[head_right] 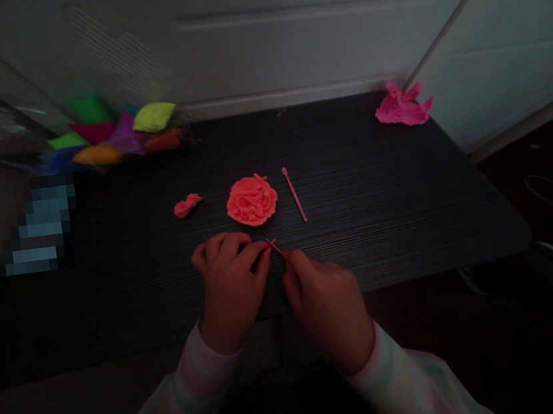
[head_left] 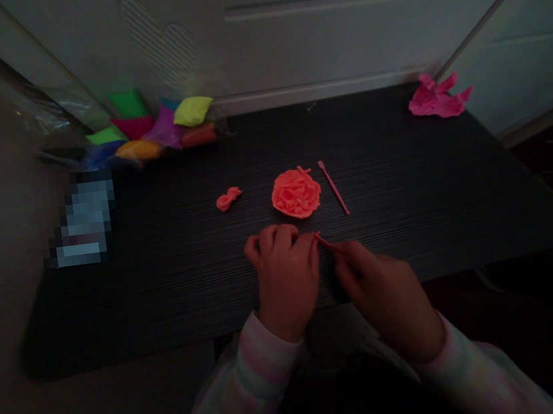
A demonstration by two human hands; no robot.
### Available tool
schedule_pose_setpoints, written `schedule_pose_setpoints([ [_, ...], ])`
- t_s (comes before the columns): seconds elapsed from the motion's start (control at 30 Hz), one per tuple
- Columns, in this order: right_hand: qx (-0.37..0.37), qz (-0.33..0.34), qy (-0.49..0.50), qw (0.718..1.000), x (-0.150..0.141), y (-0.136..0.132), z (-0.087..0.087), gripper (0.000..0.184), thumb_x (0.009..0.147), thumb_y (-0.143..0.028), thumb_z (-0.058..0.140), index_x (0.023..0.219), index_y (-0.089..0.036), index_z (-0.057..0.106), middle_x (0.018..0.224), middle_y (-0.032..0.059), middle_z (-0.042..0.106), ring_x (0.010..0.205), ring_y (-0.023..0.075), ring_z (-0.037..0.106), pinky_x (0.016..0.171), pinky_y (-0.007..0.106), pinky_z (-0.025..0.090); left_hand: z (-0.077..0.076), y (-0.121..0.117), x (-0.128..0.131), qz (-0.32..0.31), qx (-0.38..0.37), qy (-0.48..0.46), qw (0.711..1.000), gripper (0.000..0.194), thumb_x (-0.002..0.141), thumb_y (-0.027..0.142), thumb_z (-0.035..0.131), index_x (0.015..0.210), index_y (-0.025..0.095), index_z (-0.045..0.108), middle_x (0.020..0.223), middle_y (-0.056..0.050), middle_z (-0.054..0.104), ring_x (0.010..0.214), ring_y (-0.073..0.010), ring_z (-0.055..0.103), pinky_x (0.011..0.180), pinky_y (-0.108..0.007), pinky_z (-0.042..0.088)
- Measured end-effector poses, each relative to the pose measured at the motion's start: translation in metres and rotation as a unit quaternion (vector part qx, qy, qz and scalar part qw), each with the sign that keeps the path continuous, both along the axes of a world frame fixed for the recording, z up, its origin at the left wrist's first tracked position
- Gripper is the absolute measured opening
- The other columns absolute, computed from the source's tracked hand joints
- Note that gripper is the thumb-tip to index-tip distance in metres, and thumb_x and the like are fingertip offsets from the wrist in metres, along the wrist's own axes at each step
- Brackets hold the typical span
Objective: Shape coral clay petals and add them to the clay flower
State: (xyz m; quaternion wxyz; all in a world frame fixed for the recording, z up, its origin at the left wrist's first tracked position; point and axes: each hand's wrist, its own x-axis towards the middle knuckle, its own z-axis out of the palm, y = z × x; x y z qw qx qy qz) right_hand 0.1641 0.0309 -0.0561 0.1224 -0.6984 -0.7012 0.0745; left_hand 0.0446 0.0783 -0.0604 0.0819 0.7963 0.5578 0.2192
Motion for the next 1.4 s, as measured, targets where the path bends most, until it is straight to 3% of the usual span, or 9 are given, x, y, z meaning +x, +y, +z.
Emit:
schedule_pose_setpoints([
  [0.63,0.016,0.008,-0.046,0.999,-0.002,-0.001,0.0,0.018,0.081,-0.019,0.041,0.087,-0.018,0.058,0.057,0.0004,0.064,0.045,0.0164,0.058,0.042,0.026,0.031,-0.001,-0.001,-0.003,-0.008,0.003,-0.008,1.0,0.012,0.079,0.023,0.052,0.075,0.022,0.063,0.083,-0.002,0.06,0.088,-0.0216,0.046,0.08,-0.041,0.027],
  [0.8,0.055,0.004,0.027,0.998,0.001,-0.004,-0.004,0.018,0.082,-0.019,0.042,0.089,-0.017,0.058,0.064,0.0014,0.066,0.051,0.0161,0.061,0.048,0.026,0.039,-0.002,-0.001,-0.002,-0.01,0.004,-0.012,1.0,0.009,0.077,0.021,0.054,0.075,0.021,0.064,0.082,-0.003,0.06,0.087,-0.0216,0.047,0.08,-0.041,0.027],
  [0.93,0.104,-0.054,0.089,0.989,0.025,-0.005,-0.007,0.017,0.083,-0.024,0.044,0.092,-0.018,0.057,0.065,0.0,0.066,0.053,0.0142,0.061,0.049,0.024,0.042,0.001,-0.001,-0.003,-0.002,0.008,-0.042,0.999,0.007,0.075,0.02,0.058,0.073,0.022,0.064,0.081,-0.002,0.061,0.085,-0.0212,0.049,0.079,-0.041,0.029],
  [1.03,0.132,-0.109,0.038,0.984,0.052,0.003,-0.012,0.02,0.082,-0.026,0.044,0.093,-0.017,0.058,0.072,0.003,0.066,0.062,0.0156,0.061,0.057,0.025,0.045,0.004,-0.002,-0.015,0.014,0.007,-0.063,0.998,0.006,0.073,0.02,0.06,0.071,0.023,0.065,0.078,-0.002,0.061,0.082,-0.0207,0.051,0.078,-0.041,0.031],
  [1.13,0.129,-0.118,-0.013,0.985,0.07,0.013,-0.016,0.022,0.082,-0.024,0.043,0.091,-0.014,0.061,0.079,0.0075,0.064,0.07,0.0198,0.06,0.064,0.031,0.045,0.008,0.002,-0.038,0.056,0.017,-0.061,0.996,0.007,0.072,0.023,0.06,0.073,0.022,0.067,0.077,-0.003,0.061,0.082,-0.0219,0.053,0.078,-0.041,0.034],
  [1.27,0.119,-0.107,-0.016,0.987,0.074,0.02,-0.018,0.023,0.08,-0.027,0.046,0.09,-0.016,0.063,0.079,0.008,0.063,0.068,0.0221,0.059,0.061,0.034,0.043,0.009,0.014,-0.064,0.121,-0.002,-0.042,0.992,0.01,0.071,0.027,0.061,0.073,0.021,0.068,0.081,-0.005,0.061,0.086,-0.0244,0.053,0.08,-0.043,0.036],
  [1.4,0.129,-0.1,-0.027,0.986,0.074,0.018,-0.02,0.024,0.081,-0.031,0.047,0.091,-0.016,0.063,0.078,0.0076,0.062,0.067,0.0212,0.057,0.061,0.034,0.042,0.004,0.022,-0.07,0.123,-0.024,-0.021,0.992,0.01,0.071,0.026,0.06,0.073,0.021,0.068,0.08,-0.005,0.063,0.086,-0.0245,0.055,0.079,-0.043,0.038],
])
